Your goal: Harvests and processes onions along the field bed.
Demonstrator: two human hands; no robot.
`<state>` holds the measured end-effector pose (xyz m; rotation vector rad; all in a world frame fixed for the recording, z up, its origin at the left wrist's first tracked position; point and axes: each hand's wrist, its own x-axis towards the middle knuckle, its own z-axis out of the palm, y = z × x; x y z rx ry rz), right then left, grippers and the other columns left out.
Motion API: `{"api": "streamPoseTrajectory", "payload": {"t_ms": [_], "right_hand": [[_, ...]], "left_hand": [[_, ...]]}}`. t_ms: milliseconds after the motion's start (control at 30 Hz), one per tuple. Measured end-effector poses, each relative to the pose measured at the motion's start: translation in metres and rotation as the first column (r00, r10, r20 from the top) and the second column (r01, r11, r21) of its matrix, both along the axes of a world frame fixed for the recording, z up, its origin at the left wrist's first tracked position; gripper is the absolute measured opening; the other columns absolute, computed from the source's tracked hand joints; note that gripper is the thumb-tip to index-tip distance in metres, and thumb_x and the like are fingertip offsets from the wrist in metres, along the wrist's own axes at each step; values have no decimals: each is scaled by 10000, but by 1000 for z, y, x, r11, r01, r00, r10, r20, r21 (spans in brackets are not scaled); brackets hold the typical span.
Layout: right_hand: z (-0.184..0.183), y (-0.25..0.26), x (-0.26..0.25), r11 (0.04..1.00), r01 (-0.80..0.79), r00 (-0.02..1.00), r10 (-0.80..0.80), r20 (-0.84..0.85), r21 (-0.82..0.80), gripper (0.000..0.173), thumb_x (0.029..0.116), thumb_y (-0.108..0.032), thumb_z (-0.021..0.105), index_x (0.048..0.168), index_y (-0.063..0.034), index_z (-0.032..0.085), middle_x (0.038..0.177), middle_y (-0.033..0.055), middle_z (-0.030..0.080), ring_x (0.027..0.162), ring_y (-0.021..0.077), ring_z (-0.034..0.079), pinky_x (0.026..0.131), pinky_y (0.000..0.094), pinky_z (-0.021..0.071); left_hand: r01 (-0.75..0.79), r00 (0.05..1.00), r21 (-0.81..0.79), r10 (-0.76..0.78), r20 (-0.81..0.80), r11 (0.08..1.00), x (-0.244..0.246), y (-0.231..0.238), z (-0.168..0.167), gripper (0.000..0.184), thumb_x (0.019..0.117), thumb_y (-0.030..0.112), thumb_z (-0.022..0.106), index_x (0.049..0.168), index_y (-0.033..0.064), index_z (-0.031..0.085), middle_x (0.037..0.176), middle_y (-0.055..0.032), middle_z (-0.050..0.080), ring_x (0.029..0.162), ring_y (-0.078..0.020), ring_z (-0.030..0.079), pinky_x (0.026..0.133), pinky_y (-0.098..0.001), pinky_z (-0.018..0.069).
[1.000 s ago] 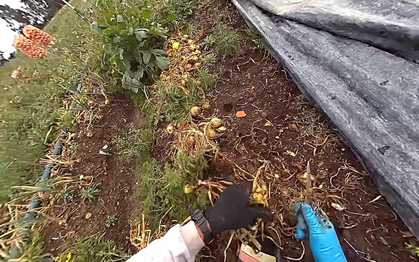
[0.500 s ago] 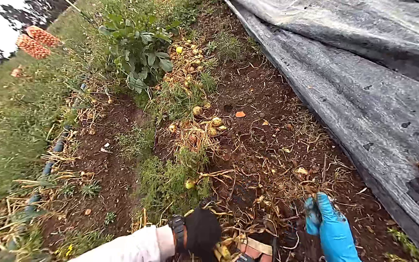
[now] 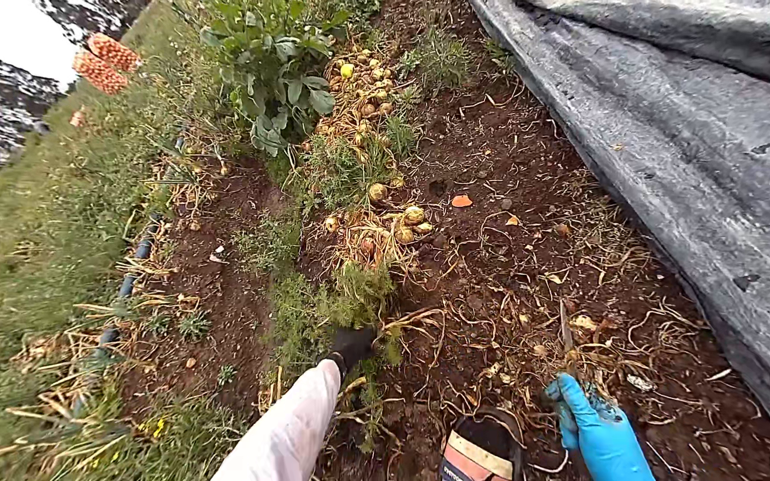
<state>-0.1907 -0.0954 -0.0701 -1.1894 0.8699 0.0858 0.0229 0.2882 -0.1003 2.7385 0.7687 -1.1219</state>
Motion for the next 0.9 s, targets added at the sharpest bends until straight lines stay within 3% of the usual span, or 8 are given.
{"api": "streamPoseTrajectory", "payload": {"t_ms": [100, 200, 333, 433, 600, 700, 800, 900], "right_hand": [[6, -4, 3, 998, -57, 998, 57, 5, -28, 306, 1009, -345, 607, 1007, -45, 669, 554, -12, 556, 454, 129, 552, 492, 313, 539], [9, 11, 5, 990, -120, 993, 119, -10, -70, 415, 952, -480, 648, 983, -69, 698, 571, -5, 551, 457, 150, 533, 485, 348, 517], [29, 28, 7, 991, -133, 991, 133, 17, -3, 611, 822, -574, 768, 1145, -62, 684, 701, -25, 616, 512, 91, 526, 531, 307, 515], [43, 26, -2, 997, -70, 987, 67, 144, 22, 640, 796, -612, 762, 1103, -58, 669, 664, -43, 606, 504, 77, 536, 519, 283, 520], [49, 14, -7, 985, -97, 960, 55, 273, 143, 538, 878, -728, 611, 775, -200, 617, 518, -96, 488, 407, 34, 436, 405, 225, 418], [47, 21, 6, 984, -92, 965, 50, 257, 154, 403, 928, -573, 630, 829, -183, 647, 549, -106, 515, 427, 18, 432, 424, 217, 415], [30, 41, 12, 985, -48, 987, 21, 162, 164, 422, 1009, -499, 511, 740, -185, 597, 509, -108, 462, 408, 19, 395, 409, 221, 386], [21, 48, 10, 981, -154, 985, 143, 99, 120, 444, 1031, -433, 508, 687, -161, 579, 519, -96, 450, 443, 35, 416, 460, 251, 405]], "left_hand": [[33, 991, -225, -2, 137, 974, -43, -9, 35, 787, 761, 385, 865, 1393, 29, 560, 1250, -186, 682, 1145, -310, 678, 1001, -531, 554], [144, 970, -608, 9, 242, 781, -60, -45, 78, 921, 666, 131, 901, 1467, 80, 451, 1307, -100, 655, 1117, -188, 695, 929, -398, 620], [570, 801, -719, -465, 376, 399, -40, -143, 127, 817, 739, 122, 863, 1472, 130, 502, 1399, -58, 606, 1234, -146, 621, 1059, -385, 544], [573, 684, -792, -655, 321, 210, -40, -200, 155, 670, 829, 154, 783, 1450, 226, 542, 1286, -24, 660, 1052, -160, 688, 912, -414, 605], [317, 671, -920, -740, 47, 229, -21, -207, 172, 470, 975, 218, 711, 1409, 76, 603, 1150, -97, 713, 959, -151, 688, 885, -386, 584], [229, 734, -898, -672, -94, 376, -11, -196, 163, 366, 1034, 424, 588, 1033, 72, 691, 833, -18, 654, 709, -99, 602, 686, -338, 531], [402, 720, -794, -693, -35, 456, -12, -193, 147, 546, 987, 579, 601, 797, 68, 637, 686, -29, 571, 633, -154, 558, 623, -402, 482], [831, 440, -430, -890, 122, 353, -2, -203, 149, 596, 908, 669, 642, 940, 78, 708, 822, -136, 679, 820, -334, 677, 728, -588, 539]]}}
